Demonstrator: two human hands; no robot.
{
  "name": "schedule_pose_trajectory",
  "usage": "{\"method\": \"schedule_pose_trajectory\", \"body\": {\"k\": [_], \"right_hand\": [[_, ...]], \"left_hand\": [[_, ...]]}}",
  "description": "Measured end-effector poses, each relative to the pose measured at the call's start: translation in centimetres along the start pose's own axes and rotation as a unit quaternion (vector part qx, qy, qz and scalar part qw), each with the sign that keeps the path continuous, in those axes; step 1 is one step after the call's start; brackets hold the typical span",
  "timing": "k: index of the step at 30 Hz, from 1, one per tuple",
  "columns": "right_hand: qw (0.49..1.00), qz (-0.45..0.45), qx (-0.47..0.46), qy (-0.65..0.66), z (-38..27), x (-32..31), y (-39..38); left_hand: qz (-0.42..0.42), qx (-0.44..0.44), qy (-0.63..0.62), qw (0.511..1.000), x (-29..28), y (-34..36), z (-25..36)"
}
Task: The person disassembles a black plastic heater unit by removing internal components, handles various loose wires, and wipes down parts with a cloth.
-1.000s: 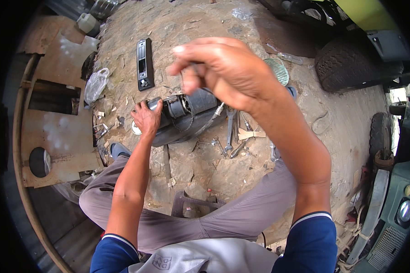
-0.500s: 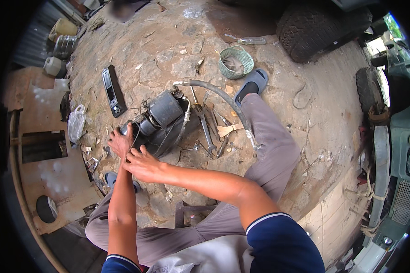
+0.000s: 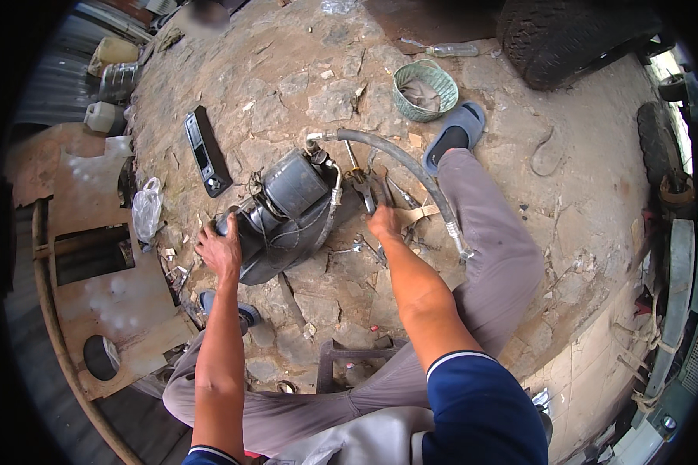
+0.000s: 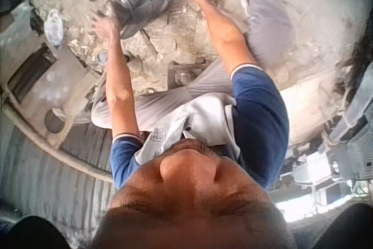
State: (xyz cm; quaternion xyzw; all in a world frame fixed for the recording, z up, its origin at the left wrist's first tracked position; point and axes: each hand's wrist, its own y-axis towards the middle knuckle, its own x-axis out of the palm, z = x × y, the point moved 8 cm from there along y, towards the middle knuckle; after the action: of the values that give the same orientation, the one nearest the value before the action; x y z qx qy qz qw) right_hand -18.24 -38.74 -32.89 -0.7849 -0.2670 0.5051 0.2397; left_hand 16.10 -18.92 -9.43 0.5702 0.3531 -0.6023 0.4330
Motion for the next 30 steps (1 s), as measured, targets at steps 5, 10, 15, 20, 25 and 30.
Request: {"method": "schedule_pose_trajectory", "body": {"k": [5, 10, 15, 20, 25, 30], "right_hand": [[0.999, -0.011, 0.025, -0.044, -0.3, 2.0, 1.3], [0.997, -0.033, -0.007, -0.072, 1.1, 2.6, 0.5], [0.993, 0.036, 0.105, 0.035, 4.6, 0.0, -1.0], [0.986, 0.081, 0.143, -0.016, 8.0, -1.8, 3.1], [0.989, 0.092, 0.118, -0.02, 5.0, -2.4, 1.7], [0.968, 0.174, -0.076, 0.162, -6.3, -4.0, -5.7]], "left_hand": [[-0.021, -0.008, 0.005, 1.0, 0.2, 0.3, 0.5], [-0.017, -0.003, 0.01, 1.0, 0.7, 0.7, 0.4], [-0.028, -0.025, 0.023, 0.999, 0.4, 0.7, 0.1], [-0.018, -0.006, 0.025, 1.0, 0.5, 0.6, 0.7], [-0.019, -0.003, 0.03, 0.999, 1.0, 0.9, 0.1], [-0.004, -0.008, 0.003, 1.0, 0.3, 0.7, 0.0]]}}
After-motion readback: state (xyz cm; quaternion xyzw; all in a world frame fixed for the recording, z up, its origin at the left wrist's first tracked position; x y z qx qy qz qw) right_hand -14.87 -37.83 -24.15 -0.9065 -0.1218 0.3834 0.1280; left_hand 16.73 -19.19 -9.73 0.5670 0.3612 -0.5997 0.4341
